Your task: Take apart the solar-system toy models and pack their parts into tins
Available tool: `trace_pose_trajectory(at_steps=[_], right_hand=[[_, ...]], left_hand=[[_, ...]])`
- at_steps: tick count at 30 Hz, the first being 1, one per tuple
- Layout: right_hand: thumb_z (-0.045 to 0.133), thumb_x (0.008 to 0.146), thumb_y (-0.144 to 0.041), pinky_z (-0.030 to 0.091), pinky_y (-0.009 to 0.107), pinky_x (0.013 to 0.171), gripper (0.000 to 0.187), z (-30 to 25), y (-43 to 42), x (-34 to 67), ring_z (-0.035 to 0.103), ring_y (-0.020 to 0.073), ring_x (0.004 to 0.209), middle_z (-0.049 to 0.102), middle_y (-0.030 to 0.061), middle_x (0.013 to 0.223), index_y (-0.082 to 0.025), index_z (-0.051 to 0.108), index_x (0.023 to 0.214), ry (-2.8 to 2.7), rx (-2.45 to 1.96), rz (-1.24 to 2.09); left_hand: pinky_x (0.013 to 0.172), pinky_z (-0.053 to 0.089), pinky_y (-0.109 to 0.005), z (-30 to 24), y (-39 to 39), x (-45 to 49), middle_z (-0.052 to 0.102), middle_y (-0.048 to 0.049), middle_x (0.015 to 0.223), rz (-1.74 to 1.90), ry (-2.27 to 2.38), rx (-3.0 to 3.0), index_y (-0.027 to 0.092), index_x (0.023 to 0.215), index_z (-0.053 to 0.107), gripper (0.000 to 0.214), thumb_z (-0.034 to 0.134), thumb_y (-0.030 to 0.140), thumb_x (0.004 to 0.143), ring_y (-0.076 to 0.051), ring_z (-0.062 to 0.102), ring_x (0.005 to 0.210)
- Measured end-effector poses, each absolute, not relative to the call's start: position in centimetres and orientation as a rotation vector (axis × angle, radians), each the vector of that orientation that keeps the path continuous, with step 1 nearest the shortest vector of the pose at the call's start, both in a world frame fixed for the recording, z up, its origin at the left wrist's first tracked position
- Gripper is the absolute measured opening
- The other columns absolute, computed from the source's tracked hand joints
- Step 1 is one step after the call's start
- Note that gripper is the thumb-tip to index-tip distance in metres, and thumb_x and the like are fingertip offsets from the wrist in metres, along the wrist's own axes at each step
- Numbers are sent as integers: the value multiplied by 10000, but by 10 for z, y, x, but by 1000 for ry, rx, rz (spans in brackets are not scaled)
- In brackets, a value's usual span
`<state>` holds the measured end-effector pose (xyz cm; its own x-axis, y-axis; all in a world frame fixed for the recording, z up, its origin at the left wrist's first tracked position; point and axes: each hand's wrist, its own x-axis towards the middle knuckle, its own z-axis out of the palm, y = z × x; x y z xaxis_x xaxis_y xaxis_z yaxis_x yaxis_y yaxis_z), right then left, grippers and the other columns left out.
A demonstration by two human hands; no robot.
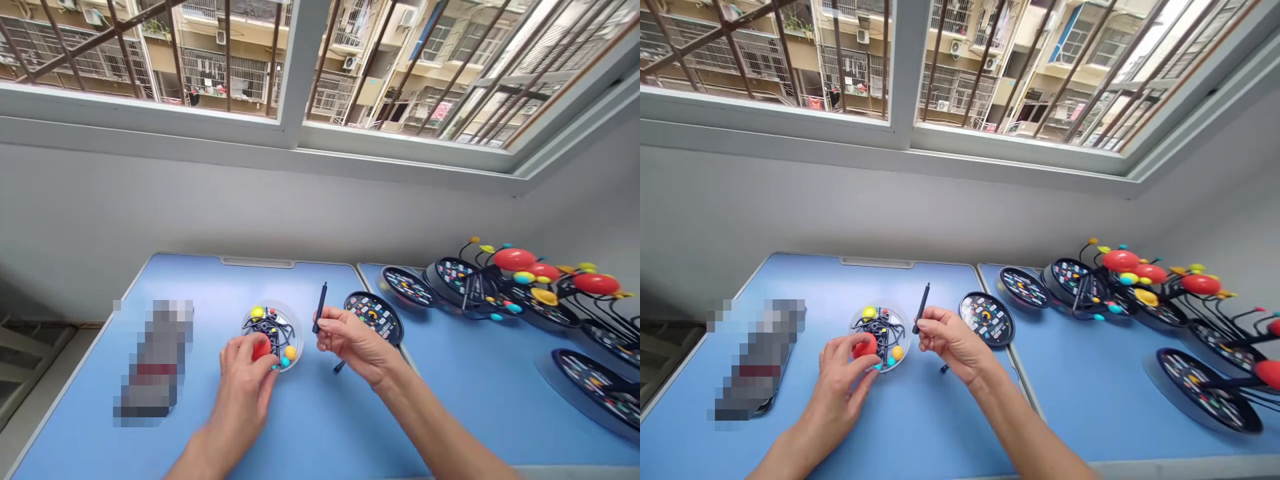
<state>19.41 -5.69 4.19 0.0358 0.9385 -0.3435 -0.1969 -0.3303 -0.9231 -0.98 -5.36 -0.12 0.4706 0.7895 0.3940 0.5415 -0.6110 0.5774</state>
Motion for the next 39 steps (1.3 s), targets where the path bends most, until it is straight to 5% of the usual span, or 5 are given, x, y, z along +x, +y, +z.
trace_pose_trajectory(at_steps=[7,19,39], right_hand=[[769,567,-234,387,211,553,220,25,-78,178,500,80,544,574,-27,591,-147,621,706,-520,-975,1595],[760,619,-405,356,238,591,309,29,-113,180,416,98,568,481,-31,590,-161,573,585,-541,-933,1242],[736,587,-526,347,248,549,405,35,-82,205,403,97,543,474,-32,577,-174,540,616,-664,-1153,1103]], left_hand=[[479,455,-231,27,-63,26,610,-11,677,838,1000,1801,163,964,578,192,520,260,809,-114,518,498],[508,377,-220,23,-87,65,504,3,579,1260,780,2369,182,704,514,224,379,150,880,-115,478,521],[421,402,-185,4,-87,2,563,13,537,1089,1170,1913,186,713,637,241,502,351,825,-105,486,450]])
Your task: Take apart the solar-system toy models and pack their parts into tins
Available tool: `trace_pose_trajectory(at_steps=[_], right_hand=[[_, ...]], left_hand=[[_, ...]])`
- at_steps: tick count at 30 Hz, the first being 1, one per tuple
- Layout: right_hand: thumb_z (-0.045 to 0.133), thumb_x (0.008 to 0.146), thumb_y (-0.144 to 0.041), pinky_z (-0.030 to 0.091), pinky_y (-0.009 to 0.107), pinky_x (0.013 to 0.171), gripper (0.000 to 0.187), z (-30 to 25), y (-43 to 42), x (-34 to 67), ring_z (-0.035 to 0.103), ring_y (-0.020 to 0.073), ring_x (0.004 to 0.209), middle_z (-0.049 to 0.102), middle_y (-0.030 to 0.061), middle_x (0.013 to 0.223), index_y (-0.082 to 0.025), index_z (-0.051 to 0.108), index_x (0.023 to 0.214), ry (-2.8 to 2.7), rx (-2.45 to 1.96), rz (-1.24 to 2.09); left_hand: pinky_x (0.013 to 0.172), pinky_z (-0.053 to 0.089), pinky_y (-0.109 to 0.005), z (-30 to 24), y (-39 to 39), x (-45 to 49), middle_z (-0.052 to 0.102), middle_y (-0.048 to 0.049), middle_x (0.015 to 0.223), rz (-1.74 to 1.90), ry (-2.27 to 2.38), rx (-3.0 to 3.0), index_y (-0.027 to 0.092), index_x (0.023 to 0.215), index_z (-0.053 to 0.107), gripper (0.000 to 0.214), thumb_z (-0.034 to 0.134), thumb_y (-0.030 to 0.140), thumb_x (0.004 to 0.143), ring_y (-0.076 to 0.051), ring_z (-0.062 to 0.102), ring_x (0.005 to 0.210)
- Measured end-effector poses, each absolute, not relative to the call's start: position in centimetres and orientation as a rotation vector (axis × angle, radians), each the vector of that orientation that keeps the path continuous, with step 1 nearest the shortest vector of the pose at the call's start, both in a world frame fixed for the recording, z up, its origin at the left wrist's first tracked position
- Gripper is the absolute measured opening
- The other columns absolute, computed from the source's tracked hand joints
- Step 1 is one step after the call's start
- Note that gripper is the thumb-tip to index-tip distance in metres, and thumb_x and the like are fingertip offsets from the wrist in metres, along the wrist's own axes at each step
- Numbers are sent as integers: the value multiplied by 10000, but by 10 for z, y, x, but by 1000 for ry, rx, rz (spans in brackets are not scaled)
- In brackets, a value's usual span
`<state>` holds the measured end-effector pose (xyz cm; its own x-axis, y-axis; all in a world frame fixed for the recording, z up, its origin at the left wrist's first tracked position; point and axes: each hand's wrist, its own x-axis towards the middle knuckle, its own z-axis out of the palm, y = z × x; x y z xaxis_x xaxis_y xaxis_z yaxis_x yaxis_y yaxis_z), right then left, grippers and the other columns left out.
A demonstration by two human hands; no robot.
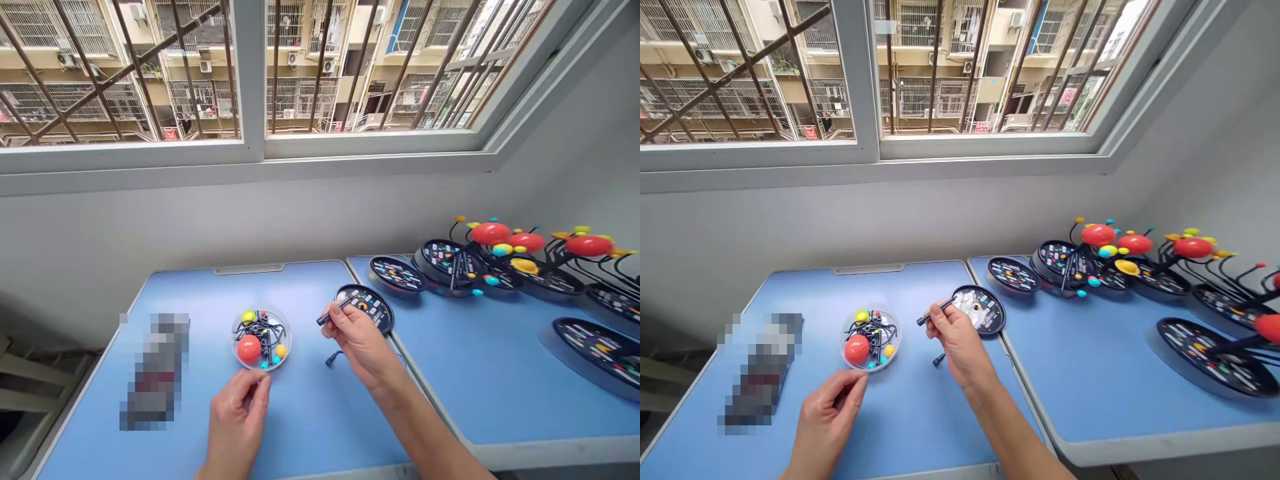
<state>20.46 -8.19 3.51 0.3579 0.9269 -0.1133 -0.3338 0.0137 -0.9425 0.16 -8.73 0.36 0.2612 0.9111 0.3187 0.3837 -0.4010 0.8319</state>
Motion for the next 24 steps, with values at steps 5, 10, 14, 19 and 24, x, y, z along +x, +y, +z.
trace_pose_trajectory(at_steps=[5,10,14,19,24], right_hand=[[640,663,-577,328,258,555,424,30,-73,191,385,104,542,461,-31,557,-175,511,627,-838,-1248,1064],[569,726,-482,295,249,524,331,31,-57,189,372,111,540,429,-37,559,-183,487,610,-1221,-1592,912],[583,745,-335,253,237,496,294,33,-32,179,412,115,528,469,-34,521,-192,436,534,-1705,-1886,779],[615,755,-349,206,248,491,248,34,-13,163,499,152,574,579,11,580,-192,526,585,-2135,-2175,464],[598,789,-326,265,222,518,180,45,-26,199,511,129,607,606,-6,647,-192,564,673,-2029,-2064,486]], left_hand=[[420,401,-197,15,-74,3,574,16,567,960,1169,1804,175,872,636,228,482,334,817,-110,484,455],[477,409,-223,18,-58,-6,582,-6,667,1123,1296,1956,178,869,632,226,452,312,845,-114,477,492],[491,400,-238,5,-48,-25,521,11,645,1098,1431,2132,171,911,621,222,456,306,847,-115,438,480],[487,403,-222,-8,-45,-29,516,14,642,922,1335,2317,185,989,632,255,458,315,856,-117,493,510],[455,384,-208,-12,-42,-32,503,22,632,925,1209,2453,197,1069,615,288,515,336,837,-111,495,497]])
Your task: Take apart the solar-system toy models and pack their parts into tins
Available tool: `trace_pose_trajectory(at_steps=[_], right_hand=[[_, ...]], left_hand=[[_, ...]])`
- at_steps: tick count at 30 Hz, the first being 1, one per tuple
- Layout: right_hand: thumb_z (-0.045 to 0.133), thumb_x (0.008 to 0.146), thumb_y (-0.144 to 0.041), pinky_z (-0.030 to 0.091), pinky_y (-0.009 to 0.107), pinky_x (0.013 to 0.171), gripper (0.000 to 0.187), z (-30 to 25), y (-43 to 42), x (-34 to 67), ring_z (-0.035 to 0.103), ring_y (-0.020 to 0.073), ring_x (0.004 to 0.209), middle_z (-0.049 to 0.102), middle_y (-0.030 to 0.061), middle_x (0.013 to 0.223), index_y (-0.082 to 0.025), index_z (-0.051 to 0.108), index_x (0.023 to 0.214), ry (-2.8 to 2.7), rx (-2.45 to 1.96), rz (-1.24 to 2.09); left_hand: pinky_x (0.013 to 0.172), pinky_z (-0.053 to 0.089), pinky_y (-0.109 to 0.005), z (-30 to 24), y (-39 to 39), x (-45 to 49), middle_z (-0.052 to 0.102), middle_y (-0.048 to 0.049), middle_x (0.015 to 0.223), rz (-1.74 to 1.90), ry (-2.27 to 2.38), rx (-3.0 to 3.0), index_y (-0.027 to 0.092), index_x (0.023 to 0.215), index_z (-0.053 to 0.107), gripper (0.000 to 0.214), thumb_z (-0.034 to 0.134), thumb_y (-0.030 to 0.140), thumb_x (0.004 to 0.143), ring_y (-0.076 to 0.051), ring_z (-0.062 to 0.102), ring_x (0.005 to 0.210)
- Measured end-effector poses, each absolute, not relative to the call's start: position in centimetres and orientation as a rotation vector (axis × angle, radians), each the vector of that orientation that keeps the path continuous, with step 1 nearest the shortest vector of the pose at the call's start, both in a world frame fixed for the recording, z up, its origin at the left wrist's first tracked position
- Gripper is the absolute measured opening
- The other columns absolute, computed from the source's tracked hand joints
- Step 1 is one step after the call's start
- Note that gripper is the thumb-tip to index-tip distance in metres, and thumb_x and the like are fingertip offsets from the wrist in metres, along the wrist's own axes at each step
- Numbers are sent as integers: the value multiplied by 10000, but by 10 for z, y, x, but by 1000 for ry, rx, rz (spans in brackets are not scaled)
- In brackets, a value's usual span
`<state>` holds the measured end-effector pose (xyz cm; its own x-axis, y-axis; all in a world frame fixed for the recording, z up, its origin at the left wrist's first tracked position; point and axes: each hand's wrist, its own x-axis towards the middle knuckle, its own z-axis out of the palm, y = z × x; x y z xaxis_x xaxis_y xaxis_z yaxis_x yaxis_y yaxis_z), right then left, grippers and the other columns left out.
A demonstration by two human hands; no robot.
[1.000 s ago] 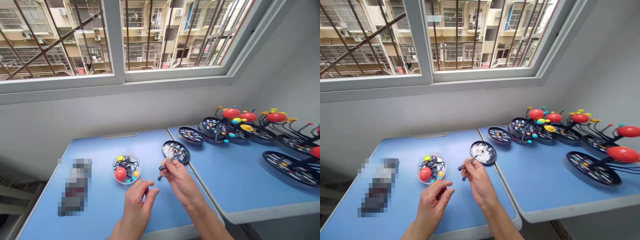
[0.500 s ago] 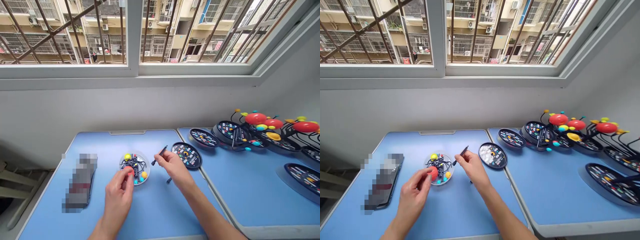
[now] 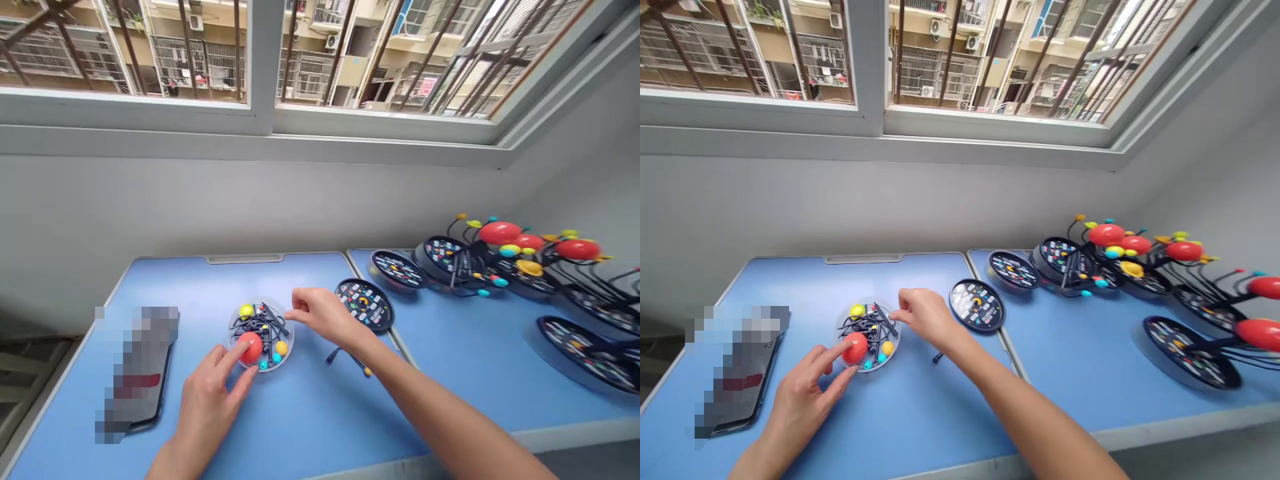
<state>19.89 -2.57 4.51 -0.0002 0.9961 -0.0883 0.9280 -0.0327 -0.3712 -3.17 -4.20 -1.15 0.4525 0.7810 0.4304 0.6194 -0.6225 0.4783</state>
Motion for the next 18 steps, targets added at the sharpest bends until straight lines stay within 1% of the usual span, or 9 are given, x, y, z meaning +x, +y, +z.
trace_pose_trajectory(at_steps=[3,5,7,9,12,14,16,17,18], right_hand=[[614,765,-228,298,214,555,132,46,-53,235,510,120,622,594,-14,654,-183,560,653,-2046,-2051,565],[639,730,-214,304,218,563,97,39,-74,252,517,133,646,599,-4,684,-182,569,670,-2080,-2111,604],[639,715,-215,297,224,551,77,26,-91,260,519,149,656,602,8,699,-183,573,691,-2065,-2209,589],[597,725,-182,301,227,554,47,12,-103,260,522,154,661,604,14,694,-183,570,687,-2021,-2258,532],[517,730,-118,326,230,580,103,0,-111,252,535,151,663,611,21,688,-180,569,667,-1959,-2229,462],[492,726,-109,338,234,583,122,3,-114,244,542,149,640,614,25,672,-177,574,667,-1924,-2204,458],[486,725,-118,342,237,572,122,14,-116,235,535,142,598,607,17,634,-177,578,671,-1885,-2172,496],[488,724,-123,342,235,561,118,21,-117,230,525,136,574,597,9,610,-178,575,666,-1862,-2144,542],[494,718,-127,341,233,548,111,29,-118,227,513,130,557,585,1,587,-179,569,655,-1832,-2107,599]], left_hand=[[457,384,-202,-13,-49,-30,507,18,632,1097,1132,2395,183,1035,612,237,515,284,843,-106,491,494],[485,408,-194,-15,-62,-23,544,0,668,1108,1033,2335,182,982,617,187,513,247,841,-111,529,543],[530,437,-193,-17,-77,-8,582,-20,711,976,896,2304,188,924,629,162,498,233,840,-121,568,602],[567,453,-216,-18,-90,11,600,-35,729,771,857,2267,190,922,642,202,457,213,843,-141,590,639],[587,447,-268,-14,-97,40,619,-67,788,548,953,2154,172,986,645,282,411,205,833,-168,580,633],[619,443,-296,-9,-95,54,625,-83,831,484,984,2041,144,1068,620,330,425,235,817,-167,558,607],[632,433,-299,-4,-91,64,627,-93,872,480,1003,1913,114,1154,569,414,468,285,791,-159,537,597],[621,422,-291,-1,-89,67,626,-86,858,489,1001,1858,104,1167,559,445,487,307,777,-154,523,591],[596,404,-278,1,-88,69,621,-70,808,493,995,1808,96,1135,577,438,496,321,767,-146,503,578]])
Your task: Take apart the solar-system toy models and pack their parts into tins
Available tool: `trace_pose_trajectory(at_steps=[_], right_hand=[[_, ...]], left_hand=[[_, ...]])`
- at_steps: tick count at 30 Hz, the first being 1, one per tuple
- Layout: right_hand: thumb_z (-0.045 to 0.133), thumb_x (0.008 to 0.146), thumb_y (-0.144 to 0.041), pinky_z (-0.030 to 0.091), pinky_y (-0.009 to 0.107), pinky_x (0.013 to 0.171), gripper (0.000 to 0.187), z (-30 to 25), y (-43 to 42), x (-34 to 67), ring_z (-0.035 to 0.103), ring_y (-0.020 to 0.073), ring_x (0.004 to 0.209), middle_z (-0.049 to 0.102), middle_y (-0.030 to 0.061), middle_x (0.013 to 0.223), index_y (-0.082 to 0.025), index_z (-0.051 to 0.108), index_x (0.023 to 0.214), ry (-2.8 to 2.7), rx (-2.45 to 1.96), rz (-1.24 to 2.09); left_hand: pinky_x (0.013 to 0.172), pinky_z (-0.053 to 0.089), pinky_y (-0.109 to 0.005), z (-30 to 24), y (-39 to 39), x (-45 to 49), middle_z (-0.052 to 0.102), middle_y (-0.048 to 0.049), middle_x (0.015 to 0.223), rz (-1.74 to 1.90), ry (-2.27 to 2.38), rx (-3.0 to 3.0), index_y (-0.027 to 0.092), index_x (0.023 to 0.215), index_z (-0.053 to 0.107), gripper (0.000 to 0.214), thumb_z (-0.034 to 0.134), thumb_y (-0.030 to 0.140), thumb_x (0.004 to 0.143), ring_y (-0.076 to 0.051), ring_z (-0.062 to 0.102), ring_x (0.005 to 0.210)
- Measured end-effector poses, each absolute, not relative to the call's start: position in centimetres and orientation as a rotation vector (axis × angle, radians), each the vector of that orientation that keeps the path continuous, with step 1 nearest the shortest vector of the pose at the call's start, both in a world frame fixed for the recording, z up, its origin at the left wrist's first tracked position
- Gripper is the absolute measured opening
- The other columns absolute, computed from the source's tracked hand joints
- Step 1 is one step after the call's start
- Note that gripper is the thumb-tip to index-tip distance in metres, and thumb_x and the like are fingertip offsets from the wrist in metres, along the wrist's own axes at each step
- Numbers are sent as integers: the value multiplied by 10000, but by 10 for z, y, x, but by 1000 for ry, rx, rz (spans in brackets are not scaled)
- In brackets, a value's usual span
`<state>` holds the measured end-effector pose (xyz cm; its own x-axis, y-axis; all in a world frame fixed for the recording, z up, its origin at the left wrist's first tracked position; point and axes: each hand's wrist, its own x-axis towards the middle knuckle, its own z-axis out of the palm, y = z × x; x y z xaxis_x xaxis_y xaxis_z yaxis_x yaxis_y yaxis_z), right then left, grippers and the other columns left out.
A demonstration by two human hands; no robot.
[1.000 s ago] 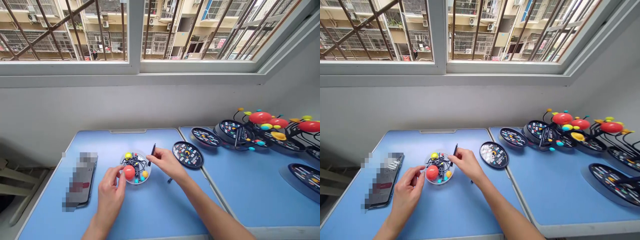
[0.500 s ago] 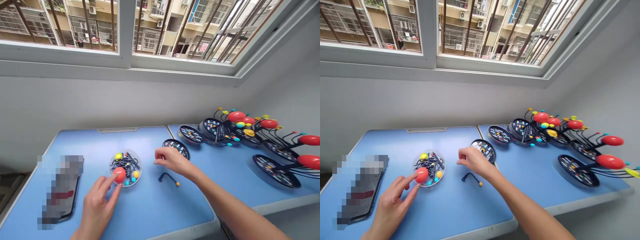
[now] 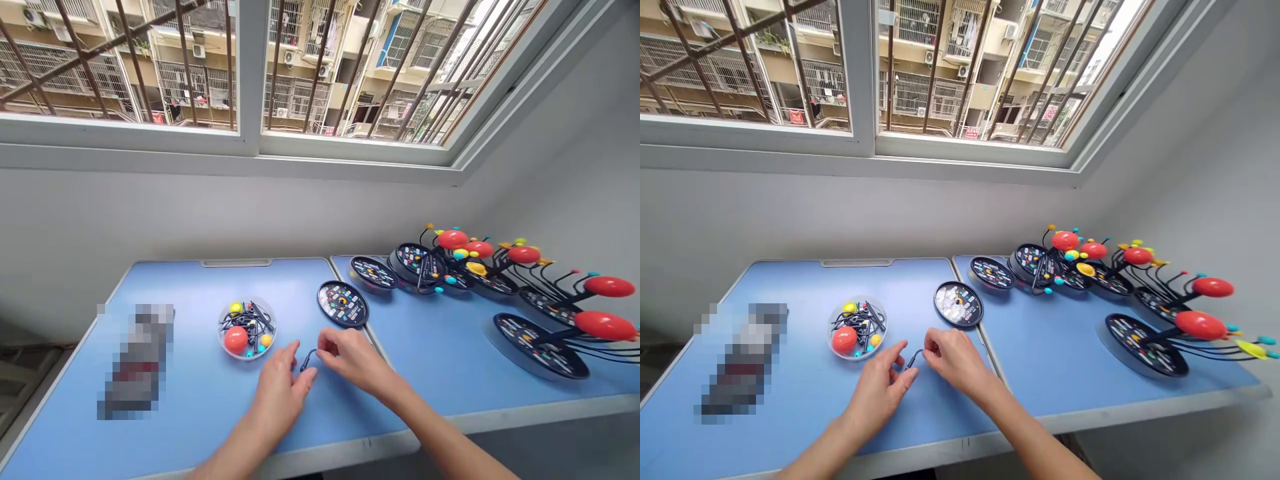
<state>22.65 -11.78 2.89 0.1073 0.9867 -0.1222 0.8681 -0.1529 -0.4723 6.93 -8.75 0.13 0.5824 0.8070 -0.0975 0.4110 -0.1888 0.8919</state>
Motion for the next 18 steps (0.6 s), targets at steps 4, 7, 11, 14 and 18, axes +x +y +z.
trace_pose_trajectory(at_steps=[4,7,11,14,18], right_hand=[[527,723,-205,353,227,501,99,52,-121,222,488,118,523,570,-2,569,-173,549,632,-1607,-1833,1022],[538,776,-363,424,260,589,220,49,-122,226,544,133,595,628,27,666,-158,617,788,-1359,-1496,1360],[689,684,-428,428,281,694,315,25,-128,218,563,146,681,635,25,727,-170,662,863,-1201,-1251,1463],[674,701,-472,399,259,606,308,10,-133,201,467,95,502,536,-32,556,-167,639,733,-1101,-1197,1488],[639,727,-502,363,238,577,345,8,-136,185,399,71,475,506,-44,582,-169,563,677,-990,-1230,1391]], left_hand=[[434,250,-218,13,-91,69,480,31,521,433,969,1409,123,714,621,246,487,325,748,-77,331,435],[362,128,-198,20,-97,60,446,65,467,371,835,942,142,667,561,241,536,376,715,-31,176,351],[298,99,-192,23,-102,48,466,65,424,287,596,686,125,694,582,291,600,415,681,-12,148,284],[277,94,-186,23,-102,44,452,74,406,236,550,661,109,704,596,319,613,427,689,-2,136,264],[291,77,-174,23,-104,41,453,80,417,295,612,669,114,751,589,359,628,464,681,1,152,279]])
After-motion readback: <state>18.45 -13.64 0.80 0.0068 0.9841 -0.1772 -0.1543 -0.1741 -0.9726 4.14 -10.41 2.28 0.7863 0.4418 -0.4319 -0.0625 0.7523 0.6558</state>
